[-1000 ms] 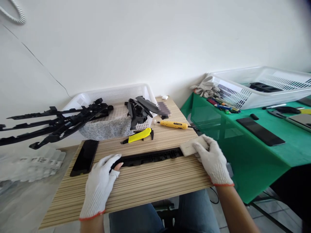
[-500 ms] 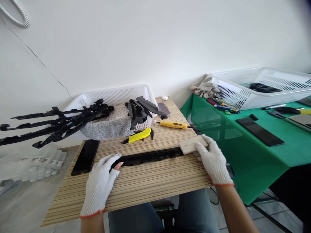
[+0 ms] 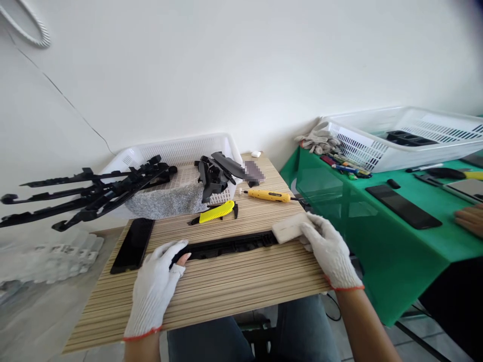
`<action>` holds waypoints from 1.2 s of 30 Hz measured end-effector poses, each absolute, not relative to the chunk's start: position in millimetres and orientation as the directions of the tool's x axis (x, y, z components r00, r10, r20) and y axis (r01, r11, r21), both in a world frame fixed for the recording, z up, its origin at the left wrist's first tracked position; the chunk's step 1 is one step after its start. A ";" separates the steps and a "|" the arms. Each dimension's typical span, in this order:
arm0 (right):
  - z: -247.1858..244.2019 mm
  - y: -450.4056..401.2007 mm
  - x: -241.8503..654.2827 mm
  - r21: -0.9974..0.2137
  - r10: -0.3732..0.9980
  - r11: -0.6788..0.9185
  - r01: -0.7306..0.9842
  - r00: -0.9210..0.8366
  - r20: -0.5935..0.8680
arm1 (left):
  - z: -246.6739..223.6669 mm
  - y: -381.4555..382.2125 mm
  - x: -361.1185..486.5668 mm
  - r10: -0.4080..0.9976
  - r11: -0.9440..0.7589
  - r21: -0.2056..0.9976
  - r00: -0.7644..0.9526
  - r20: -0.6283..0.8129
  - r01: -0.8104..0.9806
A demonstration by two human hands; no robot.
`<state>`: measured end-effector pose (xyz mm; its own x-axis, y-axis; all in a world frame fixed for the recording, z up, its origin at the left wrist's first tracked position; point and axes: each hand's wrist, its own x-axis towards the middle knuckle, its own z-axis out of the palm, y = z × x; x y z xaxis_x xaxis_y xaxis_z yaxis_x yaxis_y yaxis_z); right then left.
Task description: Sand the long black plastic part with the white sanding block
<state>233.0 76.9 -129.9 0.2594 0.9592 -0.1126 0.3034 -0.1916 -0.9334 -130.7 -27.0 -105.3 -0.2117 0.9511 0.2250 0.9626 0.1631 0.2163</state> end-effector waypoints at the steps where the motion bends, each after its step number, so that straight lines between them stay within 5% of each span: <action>1: -128.8 76.8 232.5 -0.933 0.965 -0.194 0.303 0.231 -0.126 | -105.6 -27.0 -130.8 0.951 0.167 0.218 -0.216 0.222 0.961; 21: -124.2 76.6 233.0 -0.952 0.954 -0.208 0.225 0.262 -0.147 | -104.7 -27.1 -128.9 0.949 0.199 0.224 -0.245 0.198 0.954; 26: -136.0 77.3 237.6 -0.899 0.977 -0.172 0.403 0.183 -0.105 | -107.6 -25.1 -130.5 0.943 0.202 0.222 -0.251 0.219 0.954; 29: -142.6 77.6 239.5 -0.881 0.982 -0.136 0.453 0.178 -0.061 | -103.1 -31.0 -122.4 0.898 0.197 0.175 -0.249 0.363 0.965; 33: -143.1 77.1 238.5 -0.857 0.983 -0.111 0.504 0.185 -0.019 | -78.7 -40.8 -86.1 0.783 0.009 0.207 -0.135 0.607 0.978; 36: -141.2 77.1 237.0 -0.830 0.983 -0.128 0.543 0.180 -0.033 | -58.4 -25.1 -46.0 0.877 -0.300 0.377 0.097 0.471 0.876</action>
<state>237.0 77.1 -141.2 0.1797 0.9832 -0.0335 0.5432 -0.1275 -0.8298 -46.0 -25.1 -58.4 0.0970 0.8769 0.4707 0.8762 -0.2995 0.3775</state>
